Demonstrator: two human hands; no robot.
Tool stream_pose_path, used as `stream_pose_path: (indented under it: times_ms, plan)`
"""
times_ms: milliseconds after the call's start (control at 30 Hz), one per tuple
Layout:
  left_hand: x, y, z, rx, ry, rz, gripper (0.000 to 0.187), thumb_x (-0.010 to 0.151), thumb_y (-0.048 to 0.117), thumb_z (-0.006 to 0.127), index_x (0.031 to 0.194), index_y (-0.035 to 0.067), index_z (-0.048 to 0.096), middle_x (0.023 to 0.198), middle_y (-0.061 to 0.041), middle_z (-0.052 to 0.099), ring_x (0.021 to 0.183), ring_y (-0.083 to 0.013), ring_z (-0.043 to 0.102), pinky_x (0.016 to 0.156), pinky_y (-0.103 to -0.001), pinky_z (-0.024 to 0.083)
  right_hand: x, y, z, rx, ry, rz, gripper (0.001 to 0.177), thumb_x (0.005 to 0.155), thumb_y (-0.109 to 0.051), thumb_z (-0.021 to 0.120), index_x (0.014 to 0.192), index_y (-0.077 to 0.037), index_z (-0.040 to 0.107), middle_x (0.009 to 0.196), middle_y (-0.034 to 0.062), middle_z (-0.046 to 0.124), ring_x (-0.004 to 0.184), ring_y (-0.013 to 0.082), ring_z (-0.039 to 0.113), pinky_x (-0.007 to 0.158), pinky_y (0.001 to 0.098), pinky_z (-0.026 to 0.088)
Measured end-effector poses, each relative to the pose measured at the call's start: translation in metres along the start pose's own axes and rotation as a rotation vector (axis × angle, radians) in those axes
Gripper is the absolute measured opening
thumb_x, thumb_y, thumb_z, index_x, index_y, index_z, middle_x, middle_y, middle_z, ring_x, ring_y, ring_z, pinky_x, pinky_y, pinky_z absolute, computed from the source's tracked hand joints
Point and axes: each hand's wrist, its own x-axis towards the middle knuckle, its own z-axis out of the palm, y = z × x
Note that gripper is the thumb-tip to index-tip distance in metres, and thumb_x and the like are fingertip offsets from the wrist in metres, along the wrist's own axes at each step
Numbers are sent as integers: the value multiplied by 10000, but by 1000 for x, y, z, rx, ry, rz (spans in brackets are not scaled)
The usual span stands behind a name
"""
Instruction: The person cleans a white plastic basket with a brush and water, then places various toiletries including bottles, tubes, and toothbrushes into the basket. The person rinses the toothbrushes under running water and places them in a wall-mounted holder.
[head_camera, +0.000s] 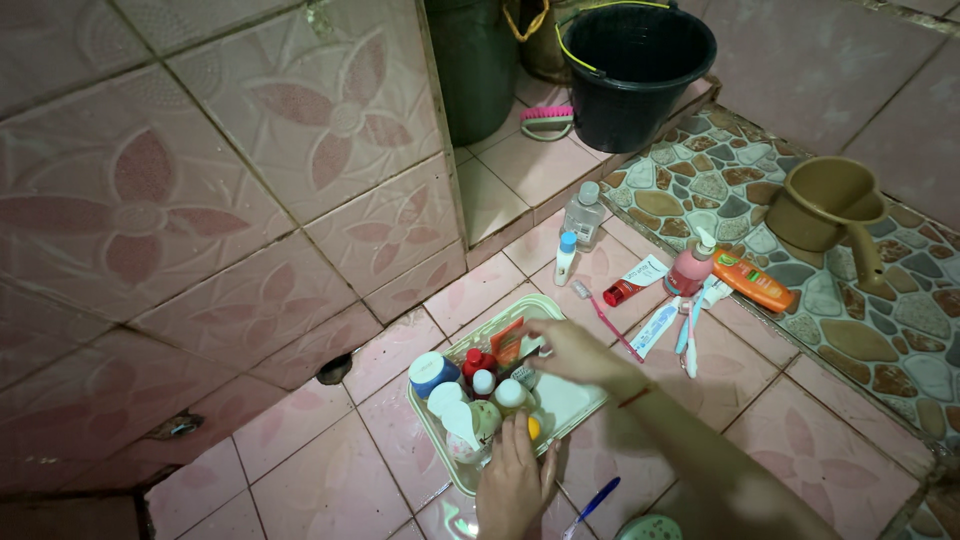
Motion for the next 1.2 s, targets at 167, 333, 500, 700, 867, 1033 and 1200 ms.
stream_pose_path:
  times_ms: [167,333,500,700,867,1033,1200]
  plan:
    - [1,0,1,39,47,27,658,945,436,652,1331,-75,498,1168,-211,610,943,-352,676,650,-397,609,2,50,-73,5,648,224,525,805,-389,786,1197,-58,679,1010,108,752,890,232,729,808,361,564]
    - [0,-1,1,44,25,32,639,962,427,646,1324,-80,503,1187,-218,610,947,-351,677,643,-391,618,-8,126,-175,-969,968,201,904,721,-313,857,1521,3,577,1417,384,410,1237,536,540,1037,586,429]
    - [2,1,-1,45,13,38,628,962,417,642,1323,-78,507,1183,-218,611,953,-353,682,627,-386,624,-31,172,-180,-624,662,478,500,888,-313,795,1271,-42,624,1262,316,598,1106,491,622,927,568,498]
    - [1,1,-3,59,-10,37,620,971,424,635,1324,-71,511,1207,-211,617,928,-352,683,622,-391,625,-42,132,-155,-565,755,276,367,912,-185,752,1221,-18,644,1058,254,712,988,427,697,868,505,548]
    - [2,2,-3,53,-32,15,629,975,439,631,1331,-64,508,1211,-206,617,938,-358,682,623,-395,624,-36,41,-164,-277,724,120,409,919,-248,770,1214,-6,624,1012,189,740,903,286,740,793,395,579]
    - [1,3,-2,43,24,22,631,964,448,634,1322,-57,512,1235,-209,616,982,-370,683,660,-413,620,-22,-40,-131,-24,566,45,411,845,-233,780,1171,-35,628,969,117,774,792,205,732,687,339,583]
    - [0,0,-2,6,-52,-27,628,980,445,621,1350,-50,504,1251,-201,614,981,-361,675,697,-426,609,-28,-77,-78,-124,402,73,347,847,-203,746,1147,-64,643,913,152,758,785,228,766,696,354,592]
